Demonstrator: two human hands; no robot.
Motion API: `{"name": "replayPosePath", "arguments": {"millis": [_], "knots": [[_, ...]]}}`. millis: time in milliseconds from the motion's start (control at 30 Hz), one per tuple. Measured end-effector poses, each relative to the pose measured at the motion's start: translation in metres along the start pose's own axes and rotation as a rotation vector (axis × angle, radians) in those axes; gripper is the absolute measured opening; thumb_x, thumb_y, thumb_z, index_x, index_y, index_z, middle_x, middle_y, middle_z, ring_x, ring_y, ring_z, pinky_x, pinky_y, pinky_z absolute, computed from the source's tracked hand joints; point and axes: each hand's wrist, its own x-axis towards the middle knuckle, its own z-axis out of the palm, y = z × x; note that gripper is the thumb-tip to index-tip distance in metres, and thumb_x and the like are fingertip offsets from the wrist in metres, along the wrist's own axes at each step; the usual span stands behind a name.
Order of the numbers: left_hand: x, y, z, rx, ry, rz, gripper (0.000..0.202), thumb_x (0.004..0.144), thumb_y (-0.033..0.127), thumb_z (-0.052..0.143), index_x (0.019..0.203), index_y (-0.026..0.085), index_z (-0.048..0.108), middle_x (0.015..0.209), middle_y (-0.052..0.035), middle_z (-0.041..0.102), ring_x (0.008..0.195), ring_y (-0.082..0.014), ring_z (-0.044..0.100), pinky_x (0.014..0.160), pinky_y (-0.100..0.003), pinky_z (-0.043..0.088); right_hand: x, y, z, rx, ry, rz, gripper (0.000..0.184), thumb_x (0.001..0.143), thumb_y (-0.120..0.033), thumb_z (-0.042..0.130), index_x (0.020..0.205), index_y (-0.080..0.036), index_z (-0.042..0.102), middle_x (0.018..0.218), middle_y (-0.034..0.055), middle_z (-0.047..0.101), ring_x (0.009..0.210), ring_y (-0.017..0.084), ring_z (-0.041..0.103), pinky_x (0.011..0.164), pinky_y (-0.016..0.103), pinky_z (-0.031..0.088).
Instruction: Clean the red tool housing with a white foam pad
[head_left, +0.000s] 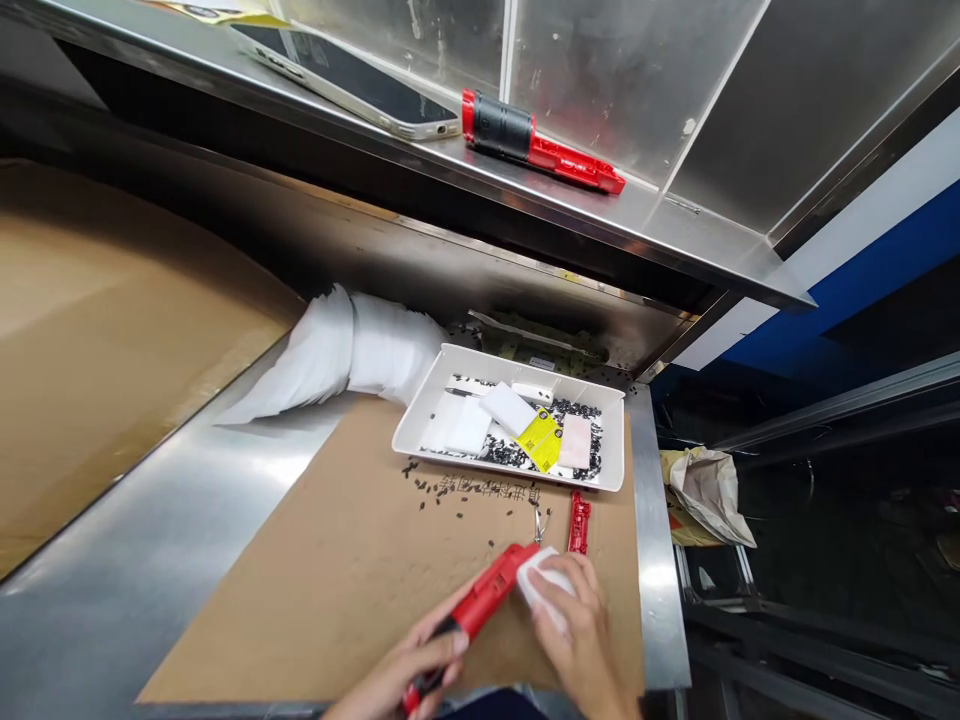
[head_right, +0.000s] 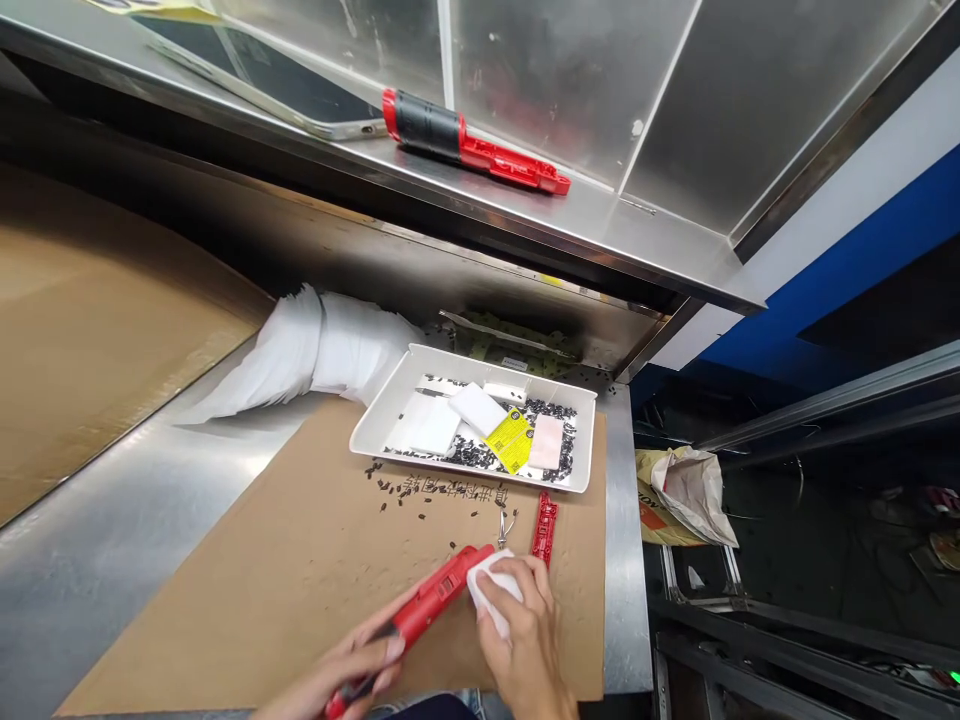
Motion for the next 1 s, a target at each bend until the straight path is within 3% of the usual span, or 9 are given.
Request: {"name": "replayPosePath", "arguments": {"millis": [133,233,367,533,700,1000], "knots": [[0.039,0.023,-0.041,0.070,0.007,-0.042,0.108,0.059,0.059,0.077,0.147,0.014,0.033,0.055,0.0038,0.050,0.045,-0.0049,0.024,0.041,-0.015,0.017,0.000,0.020,0.065,-0.016,0.006,0.061,0.036,0.086,-0.011,0.055,0.115,-0.029,0.069,0.106,0.0055,0.068,0.100,0.023,0.059,0.079,0.038,0.057],[0.046,0.031,-0.059,0.115,-0.031,-0.033,0.107,0.062,0.056,0.076,0.148,0.012,0.030,0.058,0.0006,0.054,0.046,-0.0063,0.026,0.041,-0.017,0.016,-0.004,0.024,0.085,-0.018,0.051,0.072,0.035,0.090,-0.013,0.052,0.117,-0.026,0.068,0.108,0.0074,0.067,0.102,0.024,0.058,0.083,0.042,0.056],[0.043,0.034,-0.061,0.150,-0.079,-0.018,0.096,0.069,0.053,0.072,0.148,0.016,0.032,0.060,0.0011,0.055,0.044,-0.0066,0.026,0.041,-0.019,0.015,-0.006,0.019,0.092,-0.026,0.129,0.085,0.036,0.092,-0.011,0.044,0.117,-0.022,0.067,0.109,0.0111,0.066,0.103,0.025,0.058,0.083,0.043,0.056],[0.047,0.035,-0.062,0.147,-0.073,-0.011,0.096,0.070,0.052,0.070,0.148,0.012,0.032,0.059,0.0019,0.052,0.050,-0.0095,0.027,0.042,-0.021,0.016,0.008,0.015,0.104,-0.040,0.130,0.077,0.039,0.089,-0.009,0.043,0.113,-0.025,0.070,0.100,0.0081,0.068,0.097,0.024,0.059,0.078,0.041,0.056],[0.053,0.034,-0.070,0.141,-0.079,-0.020,0.092,0.073,0.052,0.068,0.148,0.015,0.032,0.061,0.0020,0.053,0.047,-0.0080,0.024,0.042,-0.022,0.014,0.012,0.012,0.104,-0.053,0.175,0.138,0.035,0.092,-0.012,0.045,0.116,-0.021,0.067,0.106,0.0106,0.067,0.099,0.024,0.060,0.079,0.040,0.056],[0.057,0.027,-0.071,0.124,-0.068,-0.013,0.086,0.074,0.051,0.066,0.146,0.014,0.036,0.059,0.0010,0.052,0.045,-0.0085,0.028,0.040,-0.022,0.018,0.034,0.007,0.108,-0.085,0.069,0.131,0.037,0.091,-0.010,0.044,0.115,-0.024,0.068,0.105,0.0092,0.069,0.099,0.024,0.059,0.077,0.038,0.055]]}}
